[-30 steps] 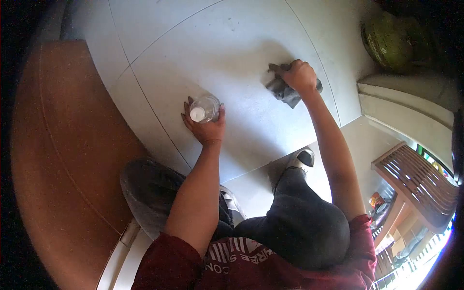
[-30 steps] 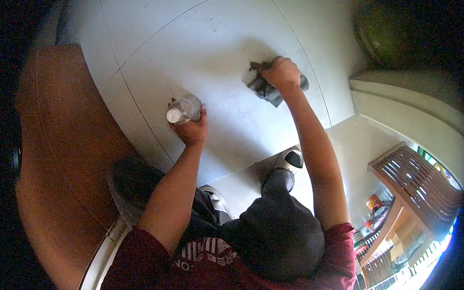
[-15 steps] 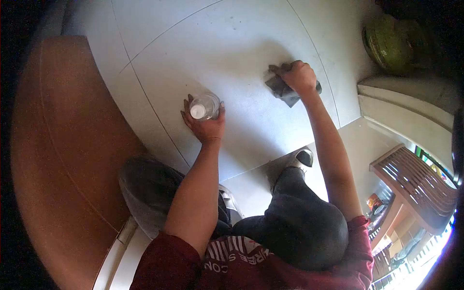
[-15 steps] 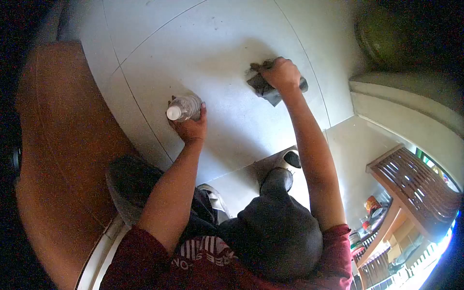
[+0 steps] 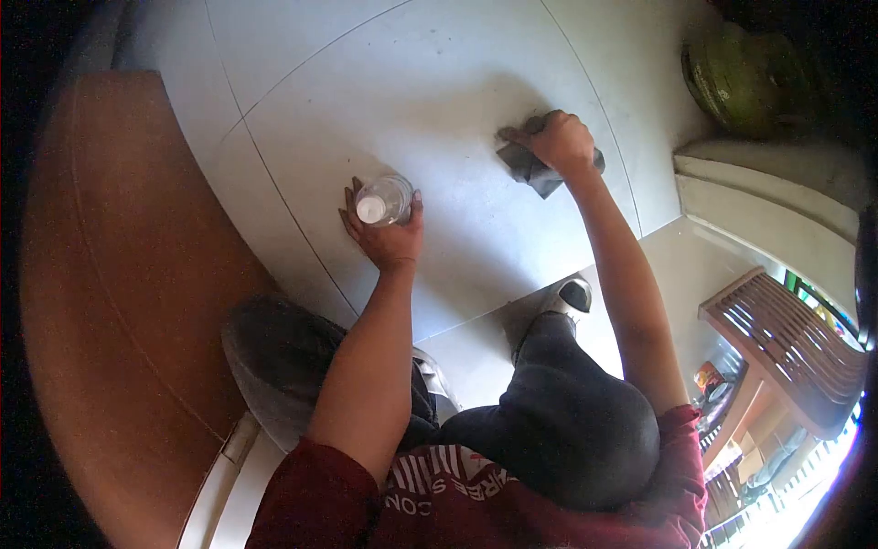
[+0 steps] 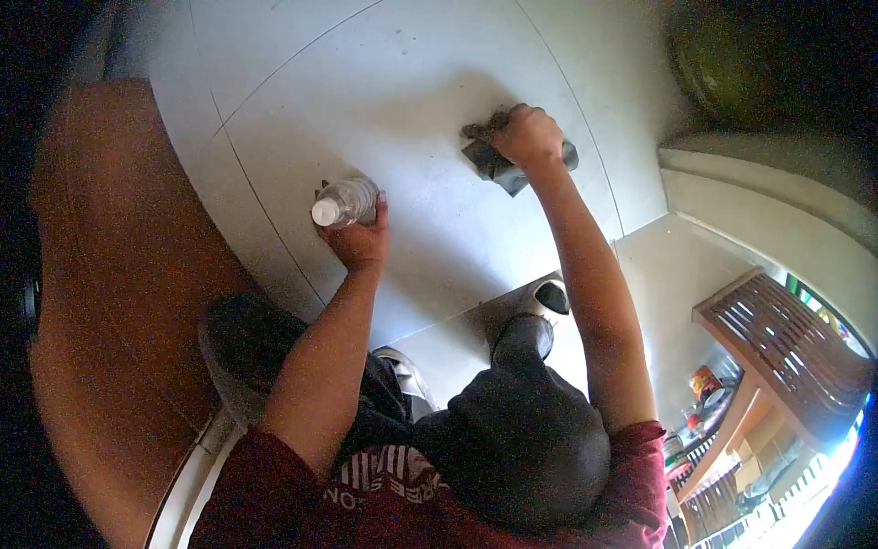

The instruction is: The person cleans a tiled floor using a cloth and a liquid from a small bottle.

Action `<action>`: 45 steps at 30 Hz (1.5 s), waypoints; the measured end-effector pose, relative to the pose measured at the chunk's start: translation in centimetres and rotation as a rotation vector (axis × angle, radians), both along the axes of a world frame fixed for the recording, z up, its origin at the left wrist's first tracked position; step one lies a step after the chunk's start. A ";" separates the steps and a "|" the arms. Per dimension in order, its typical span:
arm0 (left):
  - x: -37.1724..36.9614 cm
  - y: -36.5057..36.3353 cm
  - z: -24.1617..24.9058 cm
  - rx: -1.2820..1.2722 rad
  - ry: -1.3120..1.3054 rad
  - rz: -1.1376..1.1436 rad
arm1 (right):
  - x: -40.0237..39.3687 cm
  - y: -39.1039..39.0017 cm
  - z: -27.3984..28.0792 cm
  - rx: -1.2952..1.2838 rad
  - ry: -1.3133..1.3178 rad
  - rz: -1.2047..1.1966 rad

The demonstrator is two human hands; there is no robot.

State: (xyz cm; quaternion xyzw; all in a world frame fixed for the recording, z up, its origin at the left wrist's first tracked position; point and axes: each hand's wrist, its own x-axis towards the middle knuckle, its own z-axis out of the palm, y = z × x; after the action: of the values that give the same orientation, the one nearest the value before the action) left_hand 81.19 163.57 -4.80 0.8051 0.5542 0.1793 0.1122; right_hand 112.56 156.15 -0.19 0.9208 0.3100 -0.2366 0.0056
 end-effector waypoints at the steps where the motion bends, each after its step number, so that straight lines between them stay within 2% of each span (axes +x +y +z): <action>1: 0.0 0.2 -0.2 0.014 0.008 -0.010 | 0.4 0.0 -0.1 -0.010 0.040 -0.018; 5: -0.2 -0.1 0.0 -0.006 -0.006 0.012 | -0.4 0.9 1.8 -0.027 0.060 -0.047; 8: 0.0 0.1 -0.2 -0.002 -0.041 0.007 | -0.2 0.3 0.3 -0.013 -0.025 0.016; 11: -0.4 -0.1 0.1 -0.015 0.019 0.002 | -0.1 0.7 1.7 -0.015 0.157 -0.085; 14: -0.1 0.0 -0.3 0.004 -0.004 0.000 | -0.6 -0.4 0.5 0.076 0.043 -0.028; 17: -0.4 0.1 -0.5 0.004 0.006 0.005 | 0.2 -0.1 0.2 0.012 0.111 -0.064; 20: -0.1 -0.2 -0.2 -0.006 0.043 0.001 | -1.5 -0.1 0.8 0.072 -0.095 0.029; 23: -0.1 0.2 -0.3 0.000 0.065 0.014 | -0.7 0.5 2.5 -0.009 0.113 -0.096; 26: 0.0 -0.4 0.1 -0.035 0.012 0.025 | -1.4 0.0 0.6 0.066 -0.015 -0.024; 29: 0.0 0.1 0.1 -0.041 0.003 0.016 | -0.3 -0.4 0.0 0.065 0.108 -0.109; 31: -0.1 -0.1 0.0 -0.033 0.025 0.007 | -1.1 -0.7 -0.6 0.088 0.034 -0.108; 36: 0.0 -0.2 0.1 -0.036 0.001 0.034 | -0.7 0.1 0.5 0.023 0.053 -0.140; 39: 0.0 0.0 0.0 -0.037 0.000 0.023 | -1.6 -0.2 0.1 0.038 -0.046 -0.075; 42: -0.1 0.1 -0.2 0.002 -0.003 0.007 | -1.1 0.2 1.6 0.023 0.097 -0.164; 45: 0.0 -0.1 0.1 -0.012 0.058 0.004 | -1.7 -0.1 0.9 0.042 -0.019 -0.095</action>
State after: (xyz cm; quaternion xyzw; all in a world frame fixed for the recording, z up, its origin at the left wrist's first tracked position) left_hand 81.19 163.51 -4.67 0.8082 0.5598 0.1527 0.1005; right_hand 110.86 156.04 0.67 0.9366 0.2709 -0.2212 -0.0218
